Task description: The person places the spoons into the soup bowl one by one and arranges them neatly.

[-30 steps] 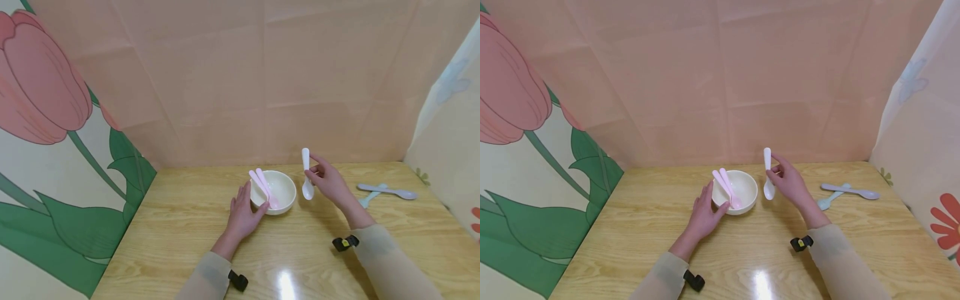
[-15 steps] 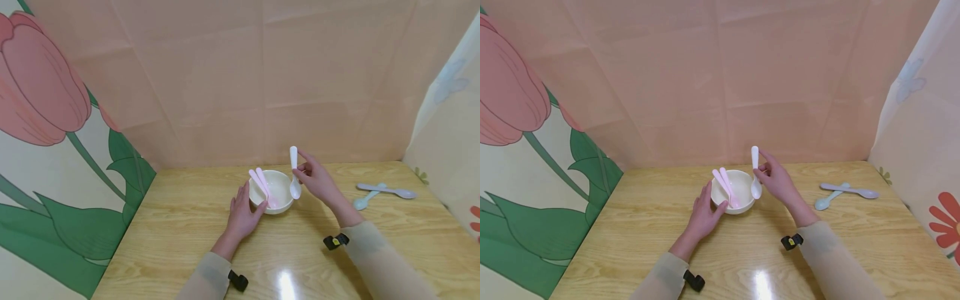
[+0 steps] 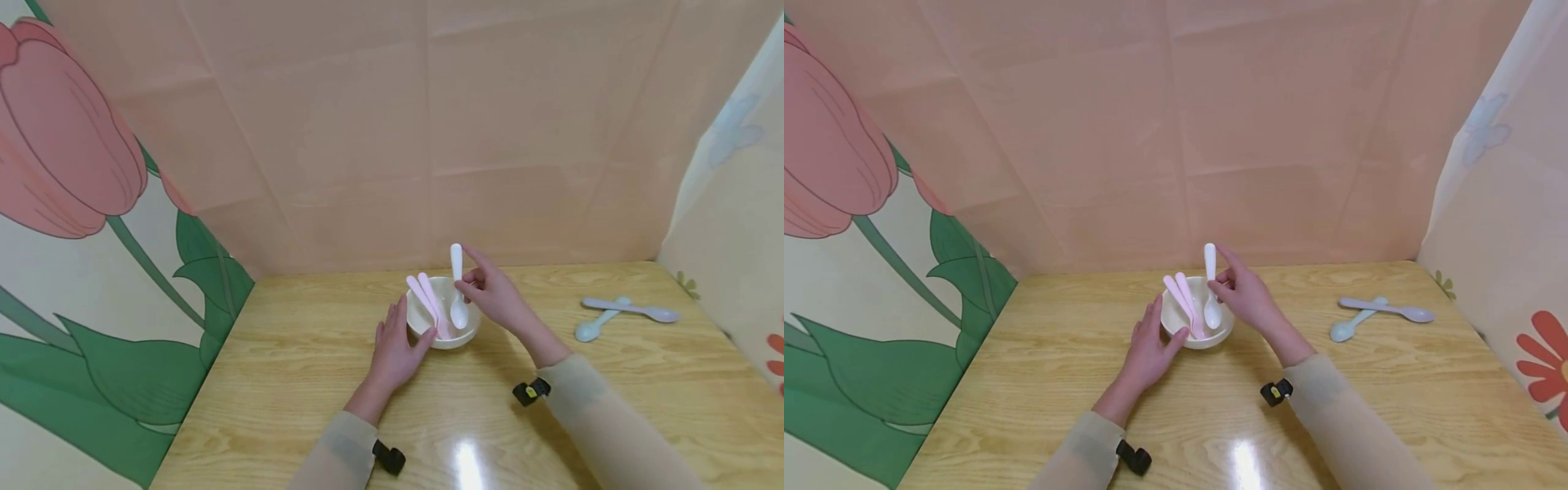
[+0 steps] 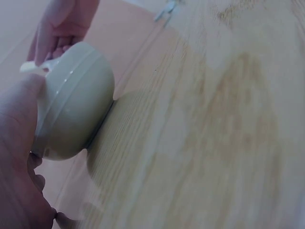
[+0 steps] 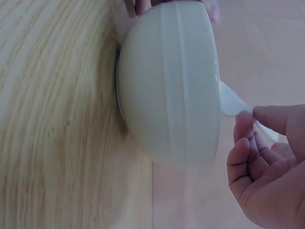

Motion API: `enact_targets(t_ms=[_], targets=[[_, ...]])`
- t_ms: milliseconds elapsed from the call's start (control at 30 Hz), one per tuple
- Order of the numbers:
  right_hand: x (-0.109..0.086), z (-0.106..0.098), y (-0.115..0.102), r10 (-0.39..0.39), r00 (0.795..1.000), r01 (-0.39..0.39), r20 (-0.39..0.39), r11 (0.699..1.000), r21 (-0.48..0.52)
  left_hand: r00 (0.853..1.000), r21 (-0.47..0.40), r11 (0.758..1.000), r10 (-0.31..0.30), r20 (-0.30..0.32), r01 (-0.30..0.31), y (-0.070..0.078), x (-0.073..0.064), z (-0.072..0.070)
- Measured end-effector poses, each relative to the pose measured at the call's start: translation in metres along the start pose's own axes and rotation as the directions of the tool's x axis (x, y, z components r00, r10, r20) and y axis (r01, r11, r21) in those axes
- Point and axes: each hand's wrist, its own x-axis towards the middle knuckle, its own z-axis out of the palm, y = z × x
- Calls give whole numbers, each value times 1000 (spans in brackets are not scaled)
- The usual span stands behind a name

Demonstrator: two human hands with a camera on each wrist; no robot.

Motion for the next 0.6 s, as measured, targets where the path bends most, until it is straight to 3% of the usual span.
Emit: enact_targets(t_ms=[600], targets=[[6, 20, 4, 33, 994, -14, 106, 985, -170, 1000, 9, 1000, -11, 18, 11, -1, 1, 0]])
